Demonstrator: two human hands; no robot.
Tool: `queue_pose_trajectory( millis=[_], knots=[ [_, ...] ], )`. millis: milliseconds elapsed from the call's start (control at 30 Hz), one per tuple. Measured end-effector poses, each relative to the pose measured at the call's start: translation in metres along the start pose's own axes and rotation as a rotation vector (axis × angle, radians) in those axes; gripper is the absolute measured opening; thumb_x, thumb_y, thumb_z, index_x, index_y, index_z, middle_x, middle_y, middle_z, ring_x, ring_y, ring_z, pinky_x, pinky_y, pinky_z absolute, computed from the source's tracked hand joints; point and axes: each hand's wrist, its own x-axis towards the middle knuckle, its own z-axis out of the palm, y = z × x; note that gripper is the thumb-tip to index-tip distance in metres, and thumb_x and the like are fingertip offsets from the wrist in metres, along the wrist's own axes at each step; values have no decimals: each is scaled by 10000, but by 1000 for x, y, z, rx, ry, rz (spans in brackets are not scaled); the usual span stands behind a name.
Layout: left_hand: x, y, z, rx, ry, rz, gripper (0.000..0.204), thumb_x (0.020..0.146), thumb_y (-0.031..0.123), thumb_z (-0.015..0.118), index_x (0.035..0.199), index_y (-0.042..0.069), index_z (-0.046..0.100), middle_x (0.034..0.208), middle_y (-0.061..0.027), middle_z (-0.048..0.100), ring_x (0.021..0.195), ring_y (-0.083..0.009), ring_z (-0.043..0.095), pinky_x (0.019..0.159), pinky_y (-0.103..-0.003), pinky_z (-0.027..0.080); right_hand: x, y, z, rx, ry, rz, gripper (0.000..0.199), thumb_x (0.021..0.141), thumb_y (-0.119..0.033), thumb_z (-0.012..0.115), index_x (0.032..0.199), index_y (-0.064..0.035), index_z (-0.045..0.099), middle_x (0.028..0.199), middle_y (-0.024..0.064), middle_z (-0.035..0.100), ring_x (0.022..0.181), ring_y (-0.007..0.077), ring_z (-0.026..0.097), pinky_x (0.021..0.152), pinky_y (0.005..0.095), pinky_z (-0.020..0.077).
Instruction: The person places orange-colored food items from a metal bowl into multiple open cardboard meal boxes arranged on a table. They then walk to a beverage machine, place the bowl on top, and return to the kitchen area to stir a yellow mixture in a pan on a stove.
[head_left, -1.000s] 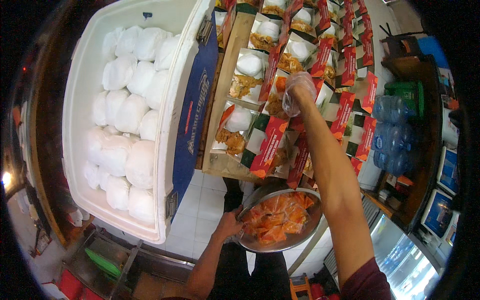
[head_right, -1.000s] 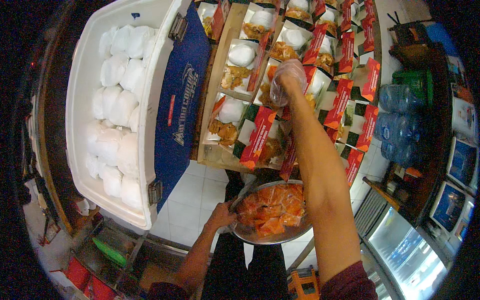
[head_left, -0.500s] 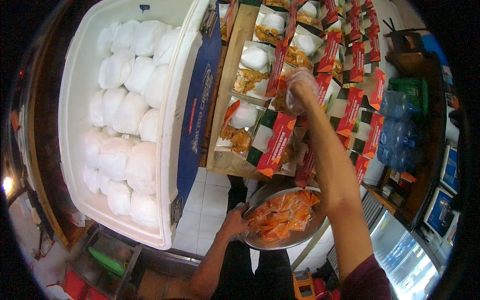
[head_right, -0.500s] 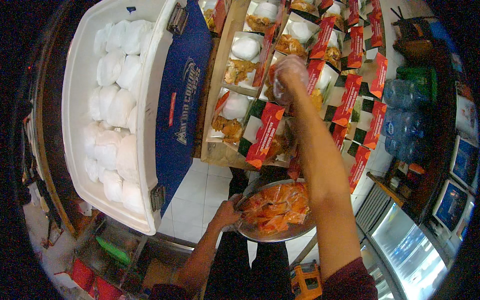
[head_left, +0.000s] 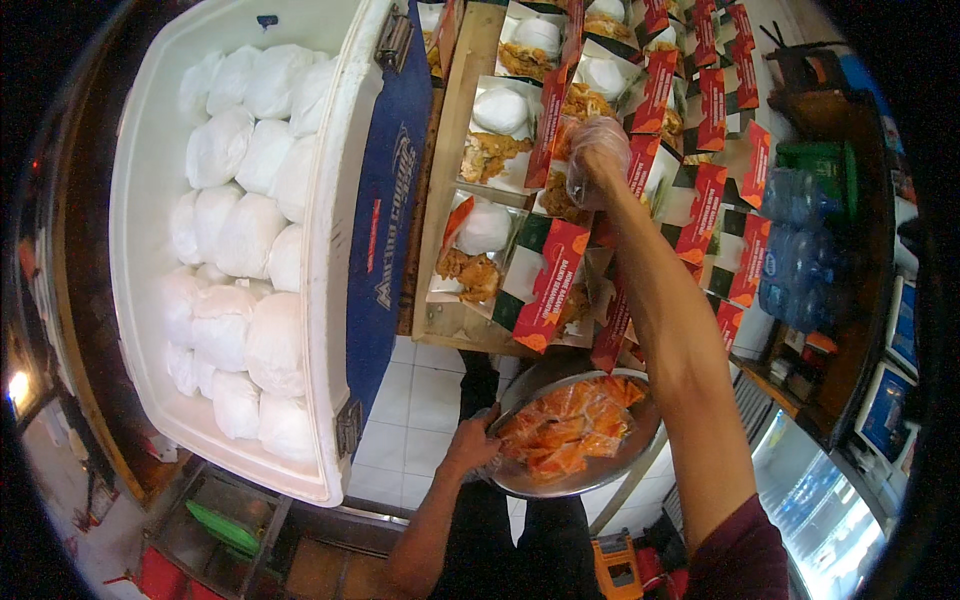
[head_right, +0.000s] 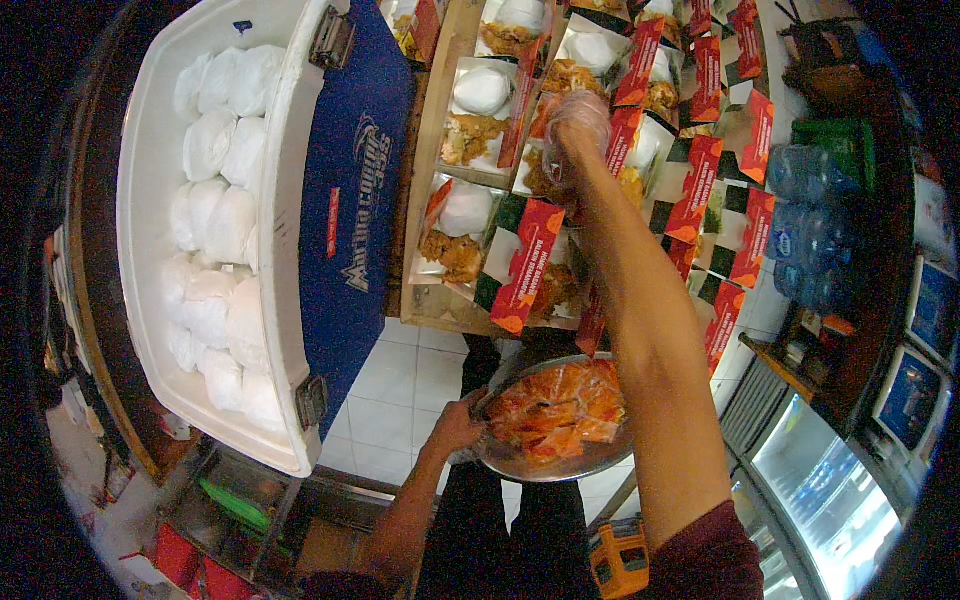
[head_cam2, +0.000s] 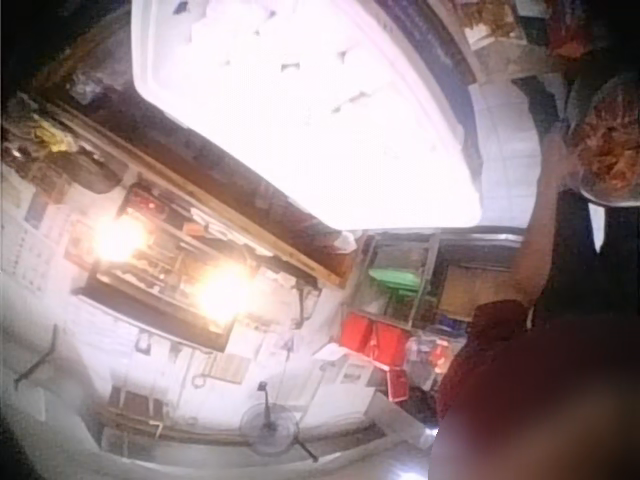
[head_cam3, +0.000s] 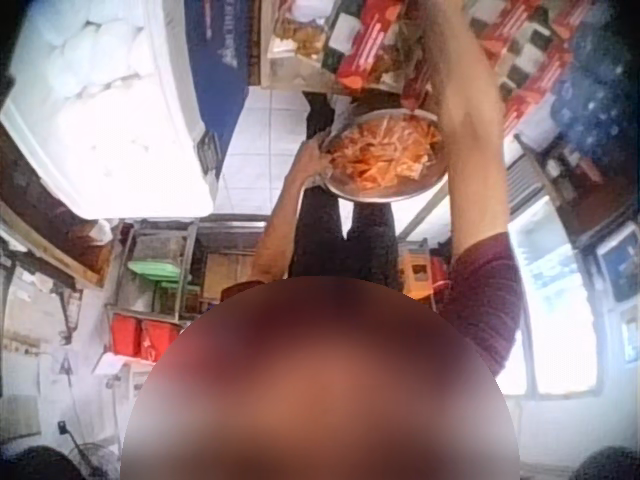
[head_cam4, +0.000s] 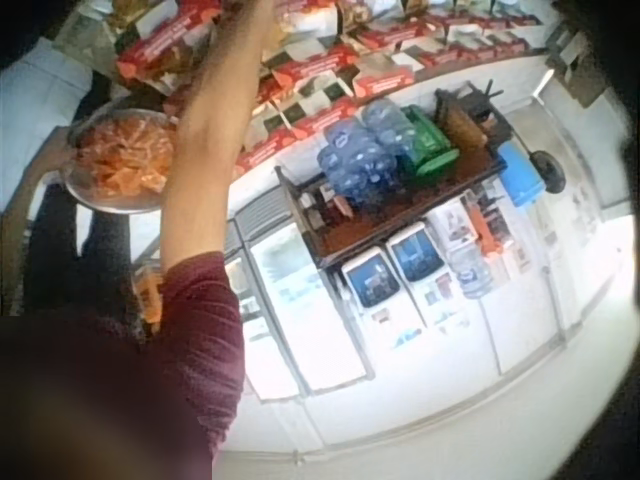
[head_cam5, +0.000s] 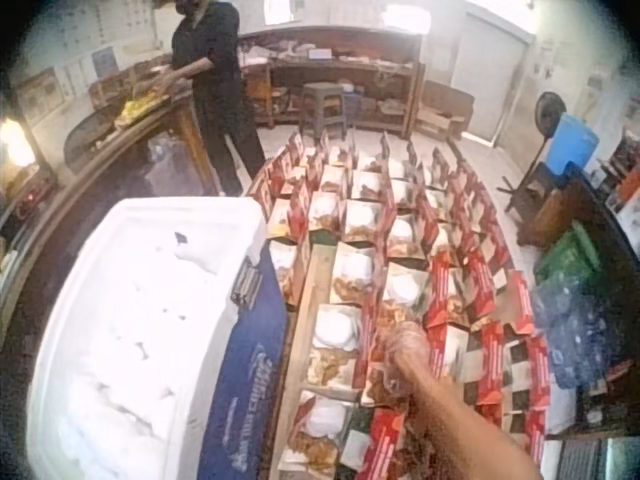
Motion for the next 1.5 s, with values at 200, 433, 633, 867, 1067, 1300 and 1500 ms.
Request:
queue_pose_trajectory(
  millis=[200, 433, 633, 867, 1067, 1300, 1500],
  knots=[
    [-1, 1, -1, 0, -41, -94, 774, 712, 133, 679, 1428, 87, 390, 993, -297, 637, 953, -433, 624, 843, -424, 515, -30, -10, -23, 41, 178, -347, 347, 845, -363, 635, 923, -29, 688, 881, 166, 678, 809, 286, 645, 723, 404, 510],
    [1, -3, -2, -75, -13, -24, 731, 710, 107, 638, 1408, 93, 425, 1000, -279, 647, 942, -412, 638, 850, -421, 514, -255, 31, -178, 449, -368, -462, 188, 871, -248, 668, 933, -74, 707, 782, 66, 670, 692, 173, 637, 663, 328, 517],
    [1, -10, 3, -52, -3, -7, 734, 709, 107, 620, 1416, 122, 424, 965, -294, 647, 884, -397, 660, 795, -412, 532, -349, 116, -65, -280, -921, -223, 367, 863, -393, 595, 1004, -70, 695, 915, 171, 661, 912, 328, 634, 825, 435, 486],
    [0, -5, 3, -50, 3, -69, 720, 693, 112, 600, 1399, 131, 460, 917, -292, 654, 818, -369, 674, 763, -398, 524, -387, 164, 25, -420, -557, -511, 232, 841, -193, 543, 961, -57, 687, 934, 132, 676, 892, 318, 644, 777, 424, 497],
    [1, 4, -3, -14, -17, -62, 694, 711, 135, 608, 1388, 80, 461, 948, -285, 656, 868, -380, 669, 785, -400, 528, -368, 155, -43, -268, -589, -451, 283, 786, -173, 638, 1054, -101, 692, 974, 131, 683, 940, 292, 629, 823, 426, 498],
    [-5, 14, -9, -7, -23, -55, 664, 746, 166, 659, 1376, 72, 470, 936, -263, 668, 837, -358, 681, 775, -401, 539, -292, 63, -172, 685, -605, -75, 325, 860, -181, 683, 1156, -55, 633, 1021, 100, 690, 940, 208, 648, 883, 337, 485],
    [-2, 12, -12, 12, -13, -25, 646, 760, 253, 694, 1347, 62, 504, 897, -270, 660, 830, -376, 673, 733, -410, 543, -122, -74, -156, 450, -237, -555, 380, 861, -336, 648, 1104, -44, 639, 961, 181, 656, 883, 292, 647, 833, 372, 496]
  ],
)
